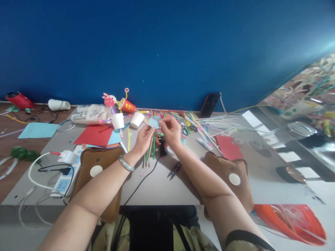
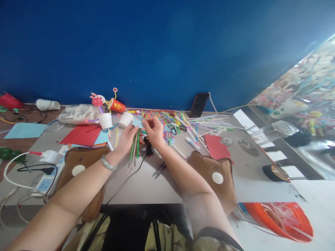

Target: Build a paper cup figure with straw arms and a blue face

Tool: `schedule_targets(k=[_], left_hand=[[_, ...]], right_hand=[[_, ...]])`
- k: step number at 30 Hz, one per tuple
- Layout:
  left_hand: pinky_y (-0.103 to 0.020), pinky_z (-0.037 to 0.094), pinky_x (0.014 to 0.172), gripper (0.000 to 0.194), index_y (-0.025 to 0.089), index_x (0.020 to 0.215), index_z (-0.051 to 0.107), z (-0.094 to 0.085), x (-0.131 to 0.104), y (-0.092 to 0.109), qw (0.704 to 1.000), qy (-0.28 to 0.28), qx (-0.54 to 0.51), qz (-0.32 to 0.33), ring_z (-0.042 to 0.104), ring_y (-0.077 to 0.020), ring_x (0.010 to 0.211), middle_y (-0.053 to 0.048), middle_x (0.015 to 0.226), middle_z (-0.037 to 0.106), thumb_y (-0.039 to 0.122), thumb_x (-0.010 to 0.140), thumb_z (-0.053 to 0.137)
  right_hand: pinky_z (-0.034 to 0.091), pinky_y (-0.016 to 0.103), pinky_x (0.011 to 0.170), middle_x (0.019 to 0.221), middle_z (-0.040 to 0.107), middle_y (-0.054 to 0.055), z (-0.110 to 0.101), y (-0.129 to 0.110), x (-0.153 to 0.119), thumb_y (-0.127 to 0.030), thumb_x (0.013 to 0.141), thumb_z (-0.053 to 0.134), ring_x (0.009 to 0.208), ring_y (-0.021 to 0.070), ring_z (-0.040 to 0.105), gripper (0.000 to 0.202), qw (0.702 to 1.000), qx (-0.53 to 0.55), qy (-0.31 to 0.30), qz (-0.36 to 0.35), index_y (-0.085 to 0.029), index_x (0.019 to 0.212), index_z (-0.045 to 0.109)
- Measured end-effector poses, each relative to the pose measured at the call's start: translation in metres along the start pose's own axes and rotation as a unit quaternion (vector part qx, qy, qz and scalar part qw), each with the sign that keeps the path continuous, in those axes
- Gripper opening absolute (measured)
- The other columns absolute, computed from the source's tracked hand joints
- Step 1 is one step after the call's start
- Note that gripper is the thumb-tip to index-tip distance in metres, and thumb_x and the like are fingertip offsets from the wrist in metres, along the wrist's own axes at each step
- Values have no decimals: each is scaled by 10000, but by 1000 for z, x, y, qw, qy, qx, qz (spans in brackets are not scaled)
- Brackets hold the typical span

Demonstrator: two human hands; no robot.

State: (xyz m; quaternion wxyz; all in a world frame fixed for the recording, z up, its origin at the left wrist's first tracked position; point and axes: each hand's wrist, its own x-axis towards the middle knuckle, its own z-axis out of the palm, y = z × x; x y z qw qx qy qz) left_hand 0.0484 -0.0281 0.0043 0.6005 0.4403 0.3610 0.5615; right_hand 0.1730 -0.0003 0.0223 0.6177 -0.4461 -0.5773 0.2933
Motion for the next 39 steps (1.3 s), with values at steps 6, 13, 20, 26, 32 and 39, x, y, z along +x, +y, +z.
schedule_targets(k=[6,13,20,26,32,39], left_hand=[[-226,503,440,399,185,831,545,1,0,4,1000,5,6,14,570,-92,431,44,627,598,542,801,720],[-218,503,469,326,173,831,586,0,-1,5,998,28,32,35,559,-82,432,44,609,587,483,838,686],[-209,461,489,336,183,719,537,-6,1,4,993,50,78,73,539,-80,462,36,573,576,456,861,670],[-208,436,472,371,177,713,569,-8,2,4,993,42,92,65,544,-90,494,24,594,585,501,850,686],[-225,458,454,296,184,703,602,-5,0,8,996,43,75,16,588,-126,481,14,551,593,427,865,648],[-255,531,502,243,177,720,635,-2,2,11,1000,23,10,-10,680,-179,640,-45,679,684,368,867,604]], right_hand=[[409,258,557,640,562,-34,1,4,-1,-407,813,691,572,108,485,244,1000,13,-5,-2,-214,747,556],[405,257,546,621,535,-48,0,-1,-3,-442,808,711,538,98,458,288,999,37,-28,12,-218,750,540],[416,256,561,653,560,-40,0,-7,-4,-474,756,754,574,104,493,334,995,64,-61,43,-217,769,539],[383,251,542,610,537,-53,-3,-8,-3,-486,741,755,543,94,455,343,986,69,-111,106,-202,753,563],[354,245,526,590,527,-53,-5,-9,-1,-488,712,766,544,90,433,351,985,58,-106,126,-197,692,571],[349,246,498,544,497,-67,-5,-11,0,-506,700,773,499,87,419,371,979,84,-106,151,-211,688,548]])
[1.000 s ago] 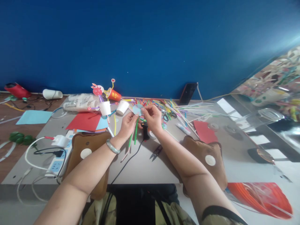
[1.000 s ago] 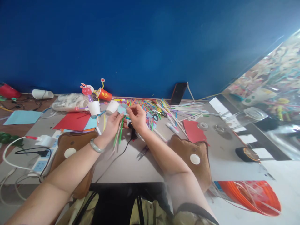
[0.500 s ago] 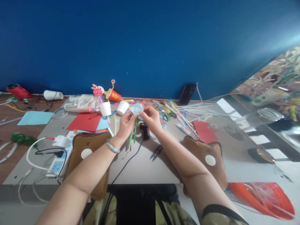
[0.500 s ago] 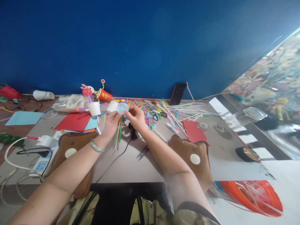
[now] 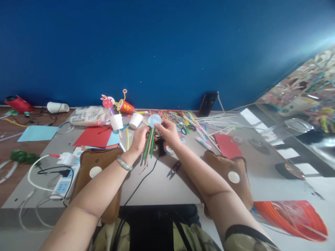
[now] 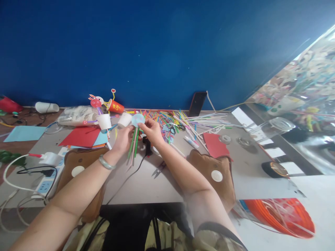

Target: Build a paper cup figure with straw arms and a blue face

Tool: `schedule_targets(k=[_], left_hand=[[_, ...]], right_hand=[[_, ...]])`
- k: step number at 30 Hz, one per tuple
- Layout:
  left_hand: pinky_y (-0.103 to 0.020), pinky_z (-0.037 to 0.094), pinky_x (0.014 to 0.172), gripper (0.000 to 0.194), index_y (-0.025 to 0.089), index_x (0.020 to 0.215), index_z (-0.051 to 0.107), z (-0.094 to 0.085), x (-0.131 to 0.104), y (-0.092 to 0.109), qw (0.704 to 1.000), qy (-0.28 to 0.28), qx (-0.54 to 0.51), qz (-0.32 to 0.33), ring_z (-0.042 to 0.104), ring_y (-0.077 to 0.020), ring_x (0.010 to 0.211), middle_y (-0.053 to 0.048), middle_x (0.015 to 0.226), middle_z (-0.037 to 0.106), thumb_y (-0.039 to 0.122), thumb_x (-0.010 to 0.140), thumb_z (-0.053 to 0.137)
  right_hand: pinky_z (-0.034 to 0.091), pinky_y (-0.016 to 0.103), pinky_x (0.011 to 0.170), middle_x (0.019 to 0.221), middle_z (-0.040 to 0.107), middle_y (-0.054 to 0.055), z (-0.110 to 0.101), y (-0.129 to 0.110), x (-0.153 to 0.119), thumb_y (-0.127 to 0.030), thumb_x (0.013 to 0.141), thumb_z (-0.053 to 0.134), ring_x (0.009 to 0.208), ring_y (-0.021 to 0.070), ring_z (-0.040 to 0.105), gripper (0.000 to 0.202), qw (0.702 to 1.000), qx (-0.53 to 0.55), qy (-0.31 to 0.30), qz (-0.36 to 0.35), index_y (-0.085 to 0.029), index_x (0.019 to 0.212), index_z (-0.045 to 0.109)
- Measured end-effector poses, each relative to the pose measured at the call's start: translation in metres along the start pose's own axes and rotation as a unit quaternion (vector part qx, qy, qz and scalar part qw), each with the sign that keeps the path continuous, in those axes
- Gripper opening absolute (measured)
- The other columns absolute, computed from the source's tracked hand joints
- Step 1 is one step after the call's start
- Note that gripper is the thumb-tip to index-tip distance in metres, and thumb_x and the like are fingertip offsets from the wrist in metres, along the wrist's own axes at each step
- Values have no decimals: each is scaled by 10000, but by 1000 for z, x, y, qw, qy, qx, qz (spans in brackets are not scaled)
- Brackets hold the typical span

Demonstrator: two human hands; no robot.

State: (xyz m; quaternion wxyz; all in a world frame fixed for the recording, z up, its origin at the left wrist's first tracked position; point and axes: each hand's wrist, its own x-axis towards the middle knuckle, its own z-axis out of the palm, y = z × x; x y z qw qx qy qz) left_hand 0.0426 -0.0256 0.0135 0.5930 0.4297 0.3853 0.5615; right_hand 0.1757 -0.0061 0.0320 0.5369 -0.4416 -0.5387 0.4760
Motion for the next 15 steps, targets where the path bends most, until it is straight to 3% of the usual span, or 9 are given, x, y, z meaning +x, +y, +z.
schedule_targets(k=[5,11,15], left_hand=[[-236,496,498,224,178,797,655,-1,0,2,1000,6,-4,-2,646,-150,596,-14,667,664,398,820,686],[-228,477,649,217,170,724,654,-7,1,0,994,42,69,76,588,-110,648,17,672,630,361,801,720],[-234,444,635,251,173,661,635,-8,0,0,987,50,109,104,544,-114,632,14,640,613,353,825,694]], right_hand=[[351,240,497,561,521,-66,2,3,-1,-480,708,766,501,86,430,343,1000,17,-7,4,-208,720,558],[335,231,477,533,495,-85,5,4,-3,-436,720,756,466,71,410,328,999,31,-21,4,-211,720,518],[335,230,465,521,507,-84,6,1,-4,-469,700,783,451,69,415,366,998,32,-47,12,-205,737,532]])
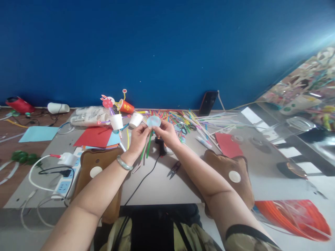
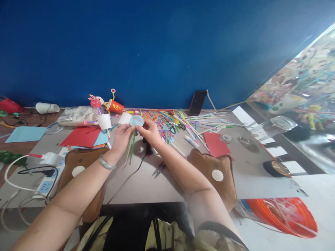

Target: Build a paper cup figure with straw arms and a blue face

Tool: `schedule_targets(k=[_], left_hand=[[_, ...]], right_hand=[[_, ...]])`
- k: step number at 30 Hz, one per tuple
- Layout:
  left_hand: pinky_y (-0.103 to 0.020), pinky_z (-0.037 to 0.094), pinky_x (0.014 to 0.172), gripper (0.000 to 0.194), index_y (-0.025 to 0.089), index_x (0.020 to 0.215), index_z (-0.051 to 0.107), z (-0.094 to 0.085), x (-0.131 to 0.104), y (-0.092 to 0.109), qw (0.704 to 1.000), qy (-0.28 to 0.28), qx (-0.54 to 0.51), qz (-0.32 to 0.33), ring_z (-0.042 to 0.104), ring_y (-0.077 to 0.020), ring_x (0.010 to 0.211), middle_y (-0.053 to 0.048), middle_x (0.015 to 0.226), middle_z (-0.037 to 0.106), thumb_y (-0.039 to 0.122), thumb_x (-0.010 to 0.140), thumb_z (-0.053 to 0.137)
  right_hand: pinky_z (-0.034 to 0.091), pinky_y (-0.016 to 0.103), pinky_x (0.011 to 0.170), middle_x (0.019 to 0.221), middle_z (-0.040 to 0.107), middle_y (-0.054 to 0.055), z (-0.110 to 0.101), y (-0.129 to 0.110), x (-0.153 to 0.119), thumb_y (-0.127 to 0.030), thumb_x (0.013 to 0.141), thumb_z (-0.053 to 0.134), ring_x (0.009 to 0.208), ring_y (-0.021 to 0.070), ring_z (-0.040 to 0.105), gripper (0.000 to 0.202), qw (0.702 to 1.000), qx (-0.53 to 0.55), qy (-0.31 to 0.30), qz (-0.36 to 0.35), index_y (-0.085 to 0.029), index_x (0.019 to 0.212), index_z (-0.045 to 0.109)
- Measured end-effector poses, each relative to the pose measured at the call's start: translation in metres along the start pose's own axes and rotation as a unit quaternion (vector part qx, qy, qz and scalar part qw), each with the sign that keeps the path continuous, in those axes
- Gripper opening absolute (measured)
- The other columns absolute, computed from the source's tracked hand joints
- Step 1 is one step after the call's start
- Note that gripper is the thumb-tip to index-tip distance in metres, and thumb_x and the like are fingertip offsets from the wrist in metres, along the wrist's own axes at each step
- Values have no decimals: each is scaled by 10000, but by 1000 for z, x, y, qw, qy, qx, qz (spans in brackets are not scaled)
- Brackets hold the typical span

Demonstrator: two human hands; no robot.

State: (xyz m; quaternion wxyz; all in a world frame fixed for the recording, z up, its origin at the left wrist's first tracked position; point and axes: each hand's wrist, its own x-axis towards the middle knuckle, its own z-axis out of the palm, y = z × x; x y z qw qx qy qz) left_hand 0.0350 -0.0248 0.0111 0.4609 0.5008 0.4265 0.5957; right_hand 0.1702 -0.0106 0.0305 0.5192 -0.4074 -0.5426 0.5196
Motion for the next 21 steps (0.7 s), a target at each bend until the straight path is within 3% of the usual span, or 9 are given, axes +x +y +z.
schedule_targets(k=[6,14,21], left_hand=[[-241,450,636,234,183,664,662,0,-1,0,1000,18,12,21,541,-123,634,13,640,621,356,812,716],[-253,501,679,238,172,860,760,1,0,-4,999,-5,-32,-24,625,-134,691,-24,766,713,392,848,668],[-255,518,662,246,167,840,732,-1,5,-3,998,-1,-62,-32,643,-128,665,-14,753,712,380,734,796]], right_hand=[[320,230,450,513,502,-69,2,1,0,-509,718,769,449,74,420,382,1000,-24,9,-9,-203,721,540],[318,229,458,541,520,-59,-3,-2,3,-467,702,771,472,72,419,347,998,-43,45,-25,-198,691,553],[345,227,474,514,519,-68,-4,-3,2,-420,709,742,468,76,432,281,1000,-14,6,-14,-186,735,590]])
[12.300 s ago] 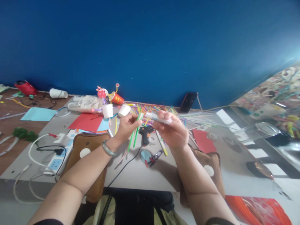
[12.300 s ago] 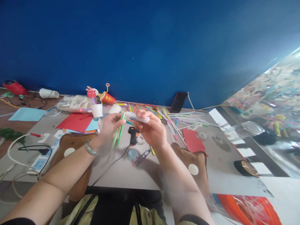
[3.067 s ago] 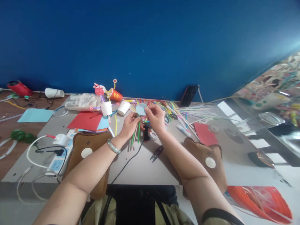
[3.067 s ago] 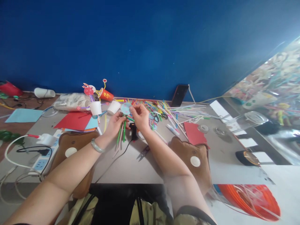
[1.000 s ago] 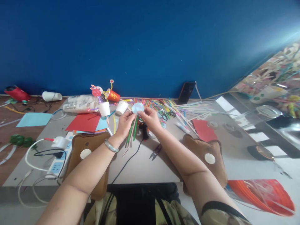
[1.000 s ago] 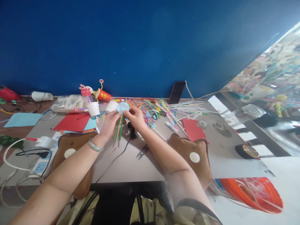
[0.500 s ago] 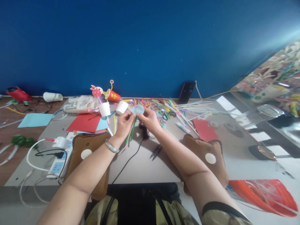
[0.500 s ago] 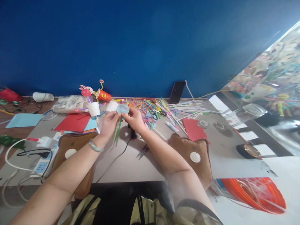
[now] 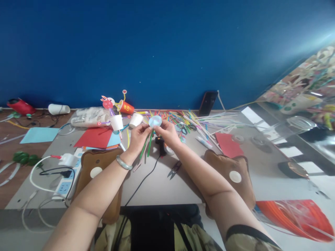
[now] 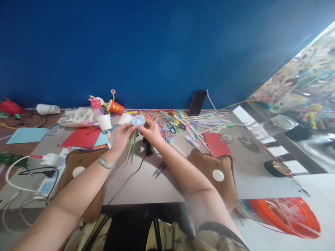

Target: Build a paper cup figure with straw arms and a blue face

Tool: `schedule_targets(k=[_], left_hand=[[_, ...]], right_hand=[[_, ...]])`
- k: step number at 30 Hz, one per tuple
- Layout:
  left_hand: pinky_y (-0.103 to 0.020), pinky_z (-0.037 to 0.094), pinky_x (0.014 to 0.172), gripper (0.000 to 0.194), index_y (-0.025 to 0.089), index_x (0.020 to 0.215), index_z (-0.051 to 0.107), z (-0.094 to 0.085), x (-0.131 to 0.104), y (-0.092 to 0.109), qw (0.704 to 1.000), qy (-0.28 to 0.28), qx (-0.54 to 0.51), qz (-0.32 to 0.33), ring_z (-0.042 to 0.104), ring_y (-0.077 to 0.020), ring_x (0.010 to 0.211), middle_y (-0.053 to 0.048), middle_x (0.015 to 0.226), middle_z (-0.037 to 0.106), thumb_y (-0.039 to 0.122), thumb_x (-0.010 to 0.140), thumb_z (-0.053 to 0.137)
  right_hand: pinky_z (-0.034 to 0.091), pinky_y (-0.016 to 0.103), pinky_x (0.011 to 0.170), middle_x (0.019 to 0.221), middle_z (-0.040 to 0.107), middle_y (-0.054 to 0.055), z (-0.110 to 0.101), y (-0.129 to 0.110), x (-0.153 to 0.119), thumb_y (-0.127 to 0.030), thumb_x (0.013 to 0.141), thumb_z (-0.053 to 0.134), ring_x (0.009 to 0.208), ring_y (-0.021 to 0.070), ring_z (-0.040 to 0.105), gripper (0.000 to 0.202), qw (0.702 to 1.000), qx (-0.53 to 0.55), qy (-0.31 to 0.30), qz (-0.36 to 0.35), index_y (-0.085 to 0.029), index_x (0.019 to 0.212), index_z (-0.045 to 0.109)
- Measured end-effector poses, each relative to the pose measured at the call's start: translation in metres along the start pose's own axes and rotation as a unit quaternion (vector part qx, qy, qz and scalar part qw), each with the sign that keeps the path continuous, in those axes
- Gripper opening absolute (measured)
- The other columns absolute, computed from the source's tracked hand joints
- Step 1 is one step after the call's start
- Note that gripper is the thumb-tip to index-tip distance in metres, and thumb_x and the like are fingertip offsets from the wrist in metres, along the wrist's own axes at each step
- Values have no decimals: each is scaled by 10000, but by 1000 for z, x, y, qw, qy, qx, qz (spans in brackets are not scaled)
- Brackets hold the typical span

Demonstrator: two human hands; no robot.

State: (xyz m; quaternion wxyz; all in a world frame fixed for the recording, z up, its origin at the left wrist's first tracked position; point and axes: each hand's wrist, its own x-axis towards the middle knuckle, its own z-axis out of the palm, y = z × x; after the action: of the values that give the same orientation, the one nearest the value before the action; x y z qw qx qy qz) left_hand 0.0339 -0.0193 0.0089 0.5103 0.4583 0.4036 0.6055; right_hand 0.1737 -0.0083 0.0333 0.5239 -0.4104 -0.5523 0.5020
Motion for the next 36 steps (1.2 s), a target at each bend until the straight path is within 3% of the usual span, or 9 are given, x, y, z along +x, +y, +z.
schedule_targets(k=[10,14,19,23,27,36], left_hand=[[-231,468,564,268,156,785,687,-2,0,-5,999,-10,33,10,595,-114,589,-1,660,664,408,758,773],[-226,481,594,260,154,772,685,0,-2,-2,1000,-11,26,12,597,-105,611,-3,685,667,397,760,776],[-253,529,604,343,155,875,700,5,-3,1,996,-55,-42,-63,632,-118,609,-12,752,705,367,655,854],[-256,534,591,341,135,803,689,5,-1,2,990,-61,-68,-111,643,-123,572,-21,709,709,340,609,879],[-249,526,581,363,123,800,692,4,-1,6,988,-53,-73,-129,634,-112,545,-22,710,714,324,577,896],[-270,542,608,320,130,793,711,5,-4,6,988,-88,-42,-123,661,-139,591,-25,692,711,361,632,864]], right_hand=[[318,228,457,497,494,-64,2,3,-1,-434,723,736,458,73,409,297,999,-32,-8,-13,-187,677,577],[343,228,456,535,521,-55,1,1,0,-432,717,742,476,79,425,282,999,-44,0,-26,-187,702,603],[366,233,473,566,570,-40,-9,-6,5,-456,677,798,484,80,449,334,998,-56,-1,-17,-173,725,626],[388,237,494,519,558,-39,-14,-7,7,-518,712,775,480,90,478,375,998,-65,7,-6,-171,725,633],[398,232,493,562,584,-33,-13,-6,7,-565,705,775,494,90,493,417,998,-56,11,-2,-171,774,656],[427,246,513,639,627,-31,-14,-6,8,-470,629,852,522,97,514,398,1000,-20,-12,12,-175,811,658]])
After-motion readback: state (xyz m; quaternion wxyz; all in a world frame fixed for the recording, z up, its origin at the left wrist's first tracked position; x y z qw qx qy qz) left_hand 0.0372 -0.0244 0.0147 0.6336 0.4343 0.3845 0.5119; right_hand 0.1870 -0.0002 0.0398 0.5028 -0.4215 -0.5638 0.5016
